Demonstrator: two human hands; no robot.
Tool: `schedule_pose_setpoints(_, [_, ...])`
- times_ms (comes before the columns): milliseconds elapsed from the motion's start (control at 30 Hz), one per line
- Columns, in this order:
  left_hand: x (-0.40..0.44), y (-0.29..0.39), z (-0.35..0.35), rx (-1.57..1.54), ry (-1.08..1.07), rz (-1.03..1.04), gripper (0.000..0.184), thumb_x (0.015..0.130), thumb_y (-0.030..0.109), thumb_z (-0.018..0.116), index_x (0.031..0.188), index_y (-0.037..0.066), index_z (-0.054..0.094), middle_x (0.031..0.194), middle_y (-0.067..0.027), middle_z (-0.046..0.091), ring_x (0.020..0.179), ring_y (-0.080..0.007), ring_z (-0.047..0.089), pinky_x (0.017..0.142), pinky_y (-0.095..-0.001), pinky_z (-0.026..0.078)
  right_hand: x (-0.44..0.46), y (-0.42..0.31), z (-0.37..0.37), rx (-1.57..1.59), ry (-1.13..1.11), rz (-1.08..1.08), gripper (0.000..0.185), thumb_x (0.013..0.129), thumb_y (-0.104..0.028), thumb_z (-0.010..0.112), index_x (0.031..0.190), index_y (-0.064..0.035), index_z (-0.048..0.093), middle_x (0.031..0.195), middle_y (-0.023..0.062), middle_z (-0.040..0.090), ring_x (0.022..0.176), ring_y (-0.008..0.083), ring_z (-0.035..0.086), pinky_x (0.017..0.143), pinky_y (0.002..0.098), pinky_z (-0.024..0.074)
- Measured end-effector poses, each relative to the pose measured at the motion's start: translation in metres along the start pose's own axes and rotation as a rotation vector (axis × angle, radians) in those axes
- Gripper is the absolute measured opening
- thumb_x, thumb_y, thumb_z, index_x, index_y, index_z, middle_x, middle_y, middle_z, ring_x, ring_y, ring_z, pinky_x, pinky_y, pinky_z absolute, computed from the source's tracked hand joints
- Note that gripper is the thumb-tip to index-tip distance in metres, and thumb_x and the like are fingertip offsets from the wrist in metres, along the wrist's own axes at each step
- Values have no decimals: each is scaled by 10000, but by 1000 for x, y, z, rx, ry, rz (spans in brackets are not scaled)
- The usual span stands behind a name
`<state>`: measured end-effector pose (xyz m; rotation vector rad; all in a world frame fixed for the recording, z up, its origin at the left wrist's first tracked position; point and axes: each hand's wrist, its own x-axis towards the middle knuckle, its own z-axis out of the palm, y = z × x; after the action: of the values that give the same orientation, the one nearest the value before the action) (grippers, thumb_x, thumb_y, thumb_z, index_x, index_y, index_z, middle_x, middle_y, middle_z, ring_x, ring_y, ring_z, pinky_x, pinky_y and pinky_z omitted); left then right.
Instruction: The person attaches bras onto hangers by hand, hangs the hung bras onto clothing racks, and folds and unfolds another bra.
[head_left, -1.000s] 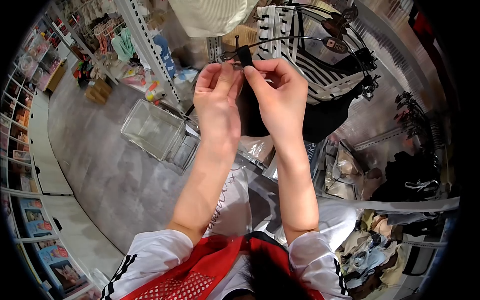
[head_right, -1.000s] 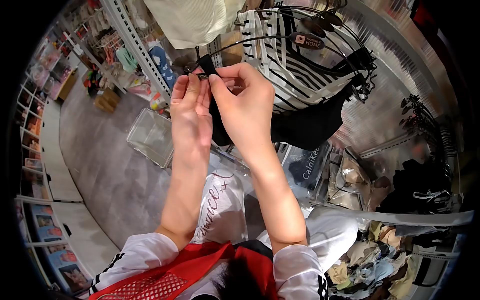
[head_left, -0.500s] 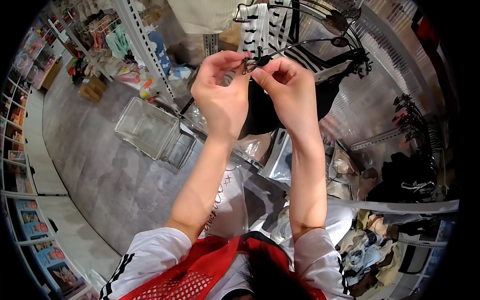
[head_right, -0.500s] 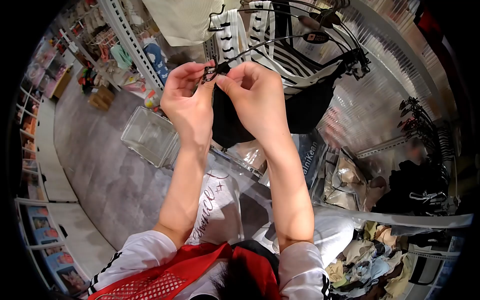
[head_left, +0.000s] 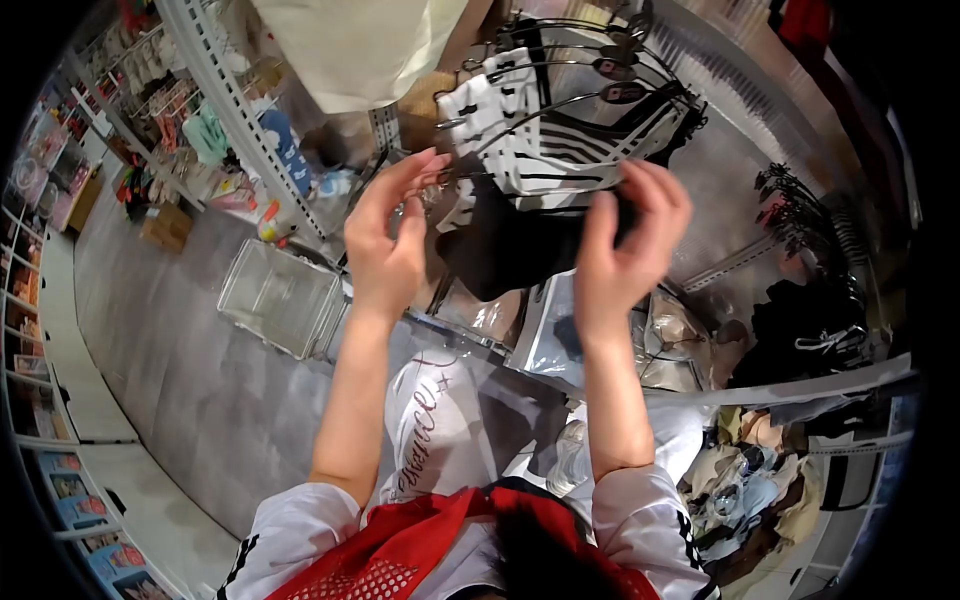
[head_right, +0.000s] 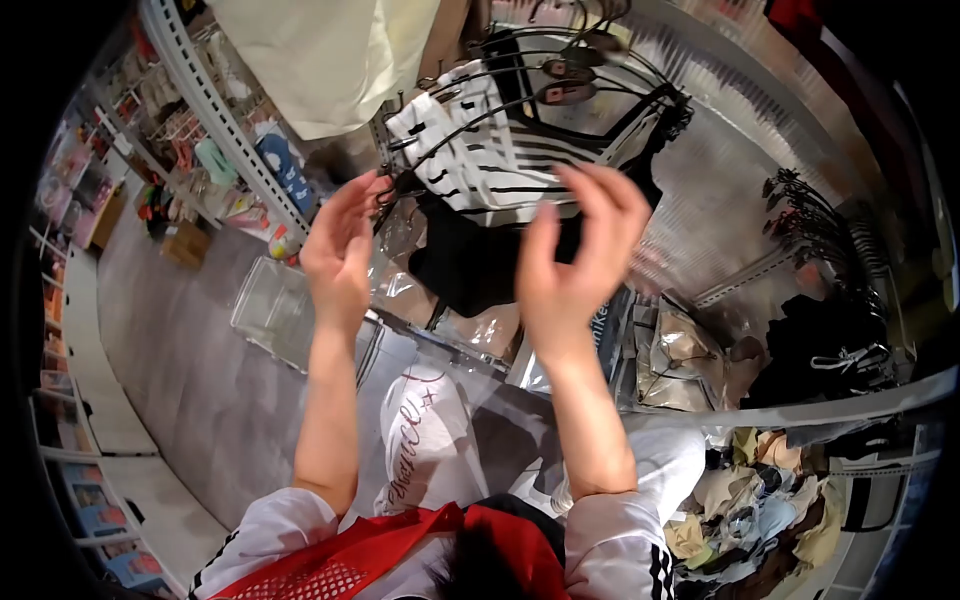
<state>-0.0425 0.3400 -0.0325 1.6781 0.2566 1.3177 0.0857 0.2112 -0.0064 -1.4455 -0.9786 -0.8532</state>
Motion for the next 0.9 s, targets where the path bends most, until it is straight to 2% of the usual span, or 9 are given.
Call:
schedule_pose_setpoints(67, [5, 11, 2, -219, -26, 13, 313, 816, -59, 444, 1119, -24, 513, 1021, -120, 601, 926, -162, 569, 852, -276, 419, 26, 11, -20, -269, 149, -118, 290, 730, -38, 590, 1016, -10, 550, 1103, 159, 476, 1054, 303, 437, 875, 365, 363])
schedule_pose_setpoints(167, [24, 4, 9, 25, -118, 133, 275, 852, 4, 478, 1122, -42, 504, 994, -104, 606, 870, -136, 563, 825, -266, 425, 63, 57, -35, -335, -149, -118, 301, 767, -92, 594, 1056, -23, 549, 1076, 141, 518, 1020, 303, 473, 894, 355, 355])
schedule_pose_setpoints(200, [32, 12, 17, -149, -176, -76, 240, 869, 33, 485, 1091, -56, 509, 957, -89, 612, 796, -114, 554, 777, -251, 434, 71, 75, -40, -248, -308, -48, 293, 779, -105, 588, 1061, -31, 555, 1059, 133, 534, 994, 298, 491, 893, 350, 354])
schedule_pose_setpoints(267, [43, 8, 21, -108, -178, -82, 201, 886, 51, 469, 1046, -57, 523, 900, -93, 615, 734, -109, 550, 732, -235, 438, 78, 79, -42, -145, -413, 24, 238, 786, -137, 582, 1009, -54, 596, 937, 131, 552, 936, 293, 509, 833, 378, 383])
schedule_pose_setpoints(300, [48, 4, 21, -209, -191, -92, 196, 902, 72, 442, 1032, -49, 524, 843, -92, 613, 702, -111, 549, 709, -232, 438, 82, 89, -44, -255, -481, -75, 254, 774, -166, 602, 1007, -64, 599, 931, 128, 528, 949, 293, 491, 832, 371, 388])
schedule_pose_setpoints(400, [60, 13, 13, -206, -245, -189, 300, 909, 203, 461, 1095, -31, 466, 803, -52, 545, 703, -117, 529, 663, -215, 420, 90, 90, -40, -236, -410, -126, 333, 764, -222, 619, 1056, -70, 569, 1080, 133, 476, 1041, 322, 429, 889, 379, 356])
schedule_pose_setpoints(533, [74, 11, 3, -276, -289, -244, 284, 931, 196, 411, 1098, -32, 446, 809, -34, 488, 700, -115, 499, 666, -225, 426, 98, 100, -24, -29, -485, -83, 160, 790, -173, 578, 879, -45, 613, 892, 104, 595, 821, 309, 559, 727, 346, 447])
schedule_pose_setpoints(700, [91, 22, 1, -375, -337, -186, 273, 932, 199, 409, 1087, -16, 473, 849, -62, 562, 765, -140, 558, 728, -262, 459, 108, 76, -29, 94, -228, -125, 114, 774, -52, 574, 866, 9, 602, 815, 118, 601, 758, 282, 578, 667, 312, 452])
schedule_pose_setpoints(900, [78, 35, 18, -238, -302, -244, 255, 925, 246, 422, 1064, 43, 487, 948, -65, 587, 882, -138, 563, 774, -232, 415, 105, 72, -49, -136, -95, -189, 89, 740, -66, 591, 816, -44, 631, 730, 111, 602, 686, 286, 573, 610, 333, 447])
